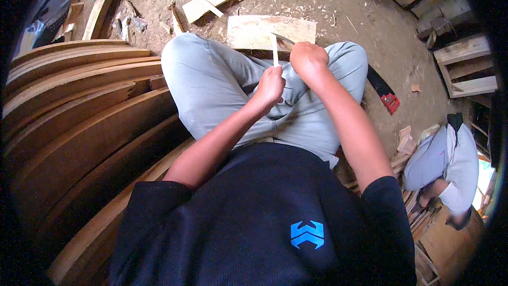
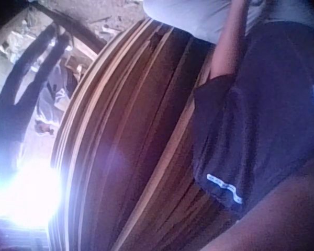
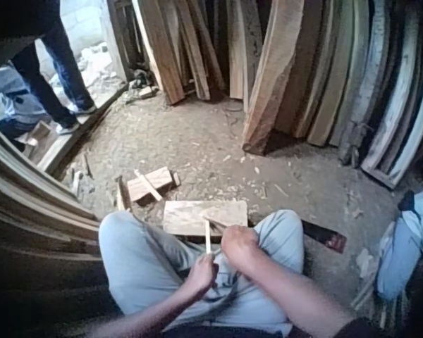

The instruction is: The person sits cross-legged and uses a knife to shave and shape a small wooden stick. They repeatedly scrape the stick's surface, occasionally rotating it to work different sides.

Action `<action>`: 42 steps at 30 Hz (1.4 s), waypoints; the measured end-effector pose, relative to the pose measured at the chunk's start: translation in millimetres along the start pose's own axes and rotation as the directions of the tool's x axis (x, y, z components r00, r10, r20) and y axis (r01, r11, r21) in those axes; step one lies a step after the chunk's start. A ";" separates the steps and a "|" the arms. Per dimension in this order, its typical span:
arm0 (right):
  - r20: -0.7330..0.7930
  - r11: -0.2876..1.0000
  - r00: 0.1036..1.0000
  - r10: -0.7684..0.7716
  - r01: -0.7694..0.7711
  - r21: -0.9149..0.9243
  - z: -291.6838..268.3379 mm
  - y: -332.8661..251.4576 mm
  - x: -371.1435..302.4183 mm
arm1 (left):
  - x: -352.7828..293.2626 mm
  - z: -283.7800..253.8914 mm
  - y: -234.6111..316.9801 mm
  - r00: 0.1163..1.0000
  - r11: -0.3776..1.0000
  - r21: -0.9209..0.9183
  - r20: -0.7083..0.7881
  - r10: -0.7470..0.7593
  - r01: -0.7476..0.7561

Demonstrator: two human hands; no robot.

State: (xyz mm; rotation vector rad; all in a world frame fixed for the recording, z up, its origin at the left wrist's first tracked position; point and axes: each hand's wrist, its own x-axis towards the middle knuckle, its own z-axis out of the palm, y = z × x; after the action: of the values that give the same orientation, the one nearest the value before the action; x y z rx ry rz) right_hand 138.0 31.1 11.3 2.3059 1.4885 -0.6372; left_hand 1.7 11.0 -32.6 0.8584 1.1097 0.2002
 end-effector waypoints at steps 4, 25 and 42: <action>0.030 1.000 1.000 -0.003 0.003 -0.002 -11.9 2.3 -15.8 | -2.3 1.8 0.9 0.999 1.000 -0.018 -0.037 -0.004 0.003; 0.087 0.987 0.994 0.067 -0.053 -0.155 4.2 -31.5 16.2 | 3.8 0.6 10.0 1.000 1.000 -0.009 -0.019 0.014 -0.014; -0.142 0.968 0.958 -0.250 0.246 -0.044 -10.8 69.0 22.3 | -8.6 -17.3 8.8 0.998 0.996 -0.066 -0.011 -0.058 0.057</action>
State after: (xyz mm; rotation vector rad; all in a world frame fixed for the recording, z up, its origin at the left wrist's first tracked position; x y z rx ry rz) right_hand 211.1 25.7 10.6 2.2060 1.8634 -0.5161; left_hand -14.6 20.9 -23.4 0.7665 1.1328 0.1938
